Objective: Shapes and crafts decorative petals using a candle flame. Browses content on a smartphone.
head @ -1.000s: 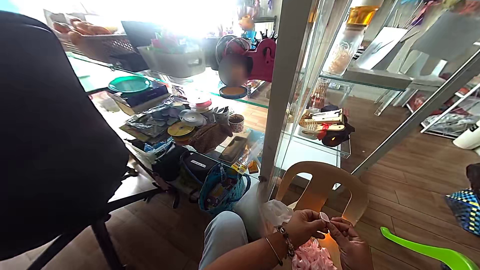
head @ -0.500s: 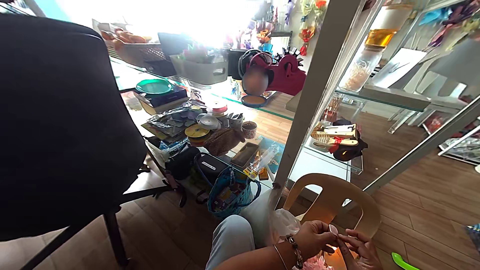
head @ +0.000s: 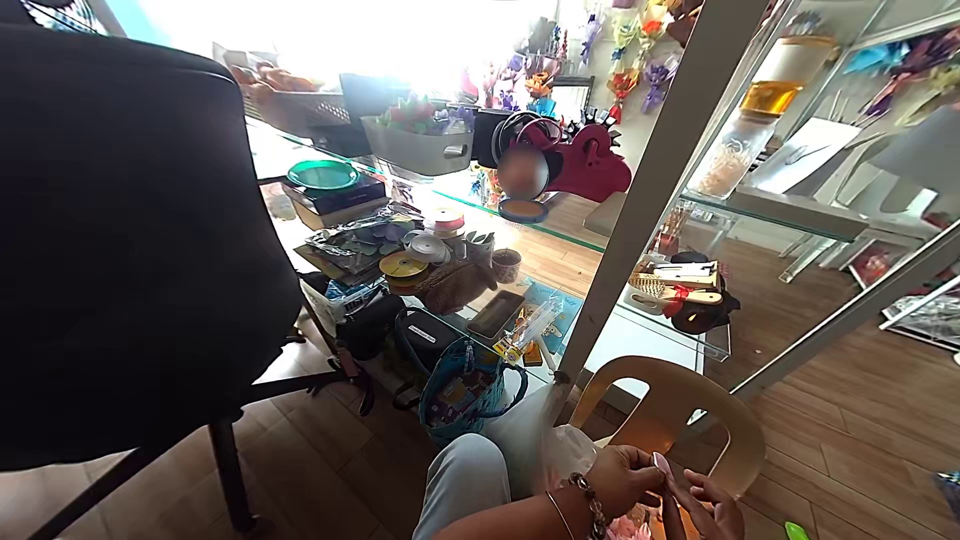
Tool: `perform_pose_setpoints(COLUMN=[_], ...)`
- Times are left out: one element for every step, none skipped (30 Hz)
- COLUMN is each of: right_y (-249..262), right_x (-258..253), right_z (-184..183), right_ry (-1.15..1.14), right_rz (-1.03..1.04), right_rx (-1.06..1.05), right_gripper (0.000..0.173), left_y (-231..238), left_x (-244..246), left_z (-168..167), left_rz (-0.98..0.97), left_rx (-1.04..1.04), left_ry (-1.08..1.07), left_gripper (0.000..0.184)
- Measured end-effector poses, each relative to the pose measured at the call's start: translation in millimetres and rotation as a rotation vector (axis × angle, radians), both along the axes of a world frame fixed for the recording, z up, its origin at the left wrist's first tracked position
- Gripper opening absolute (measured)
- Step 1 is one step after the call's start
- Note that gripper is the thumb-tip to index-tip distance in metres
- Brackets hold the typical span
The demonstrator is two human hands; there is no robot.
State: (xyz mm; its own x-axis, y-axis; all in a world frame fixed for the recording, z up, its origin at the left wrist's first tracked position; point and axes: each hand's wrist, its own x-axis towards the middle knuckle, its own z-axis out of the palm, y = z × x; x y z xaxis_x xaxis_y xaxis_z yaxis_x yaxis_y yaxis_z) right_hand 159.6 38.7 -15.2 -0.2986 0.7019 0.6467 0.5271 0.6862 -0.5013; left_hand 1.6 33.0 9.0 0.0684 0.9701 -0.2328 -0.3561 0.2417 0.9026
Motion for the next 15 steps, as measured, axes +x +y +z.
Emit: perform_pose_setpoints(right_y=[-1,-2,-3,-4,-5,-6,-6,-8,-9,-11,-12,-13,-13,-13,-13], right_x=[0,-1,-1,0,-1,-1,-1,-2,-4,-5,-7,-9,-10,-10,-11], right_z=[-1,-1,-1,-1,-1,0,1,3,5,6,7,6,5,4,3], right_ry=[-0.004,-0.012,-0.024,-0.04,-0.061,-0.087,-0.122,-0.157,-0.195,-0.234,-0.27,-0.302,-0.328,-0.348,-0.361], right_rz=[0.002,-0.001,-0.004,-0.011,-0.023,-0.035,-0.048,-0.066,-0.094,-0.129,-0.162,-0.191,-0.213,-0.227,-0.235], right_rx=[-0.008,-0.016,-0.021,-0.018,-0.006,0.01,0.025,0.037,0.05,0.07,0.091,0.105,0.115,0.121,0.121], right_gripper=[0.019,0.02,0.021,0.022,0.024,0.026,0.028,0.03,0.03,0.03,0.03,0.029,0.03,0.032,0.034], left_y=[0,0,0,0,0,0,1,1,1,1,1,2,3,4,5], left_x=[-1,-2,-2,-2,-2,-2,-2,-2,-1,-1,0,-1,-1,-1,-1], left_z=[1,1,0,0,-1,-2,-2,-3,-2,-2,0,0,0,0,0], left_rz=[0.0,-0.003,-0.006,-0.006,-0.007,-0.007,-0.008,-0.005,0.007,0.024,0.039,0.052,0.062,0.072,0.085], left_rx=[-0.015,-0.028,-0.039,-0.046,-0.049,-0.045,-0.038,-0.036,-0.038,-0.046,-0.055,-0.063,-0.07,-0.076,-0.079], left_ry=[-0.013,-0.03,-0.05,-0.067,-0.076,-0.078,-0.074,-0.07,-0.067,-0.069,-0.075,-0.086,-0.099,-0.108,-0.12], left_gripper=[0.012,0.013,0.012,0.011,0.01,0.01,0.01,0.011,0.011,0.012,0.012,0.013,0.014,0.014,0.012])
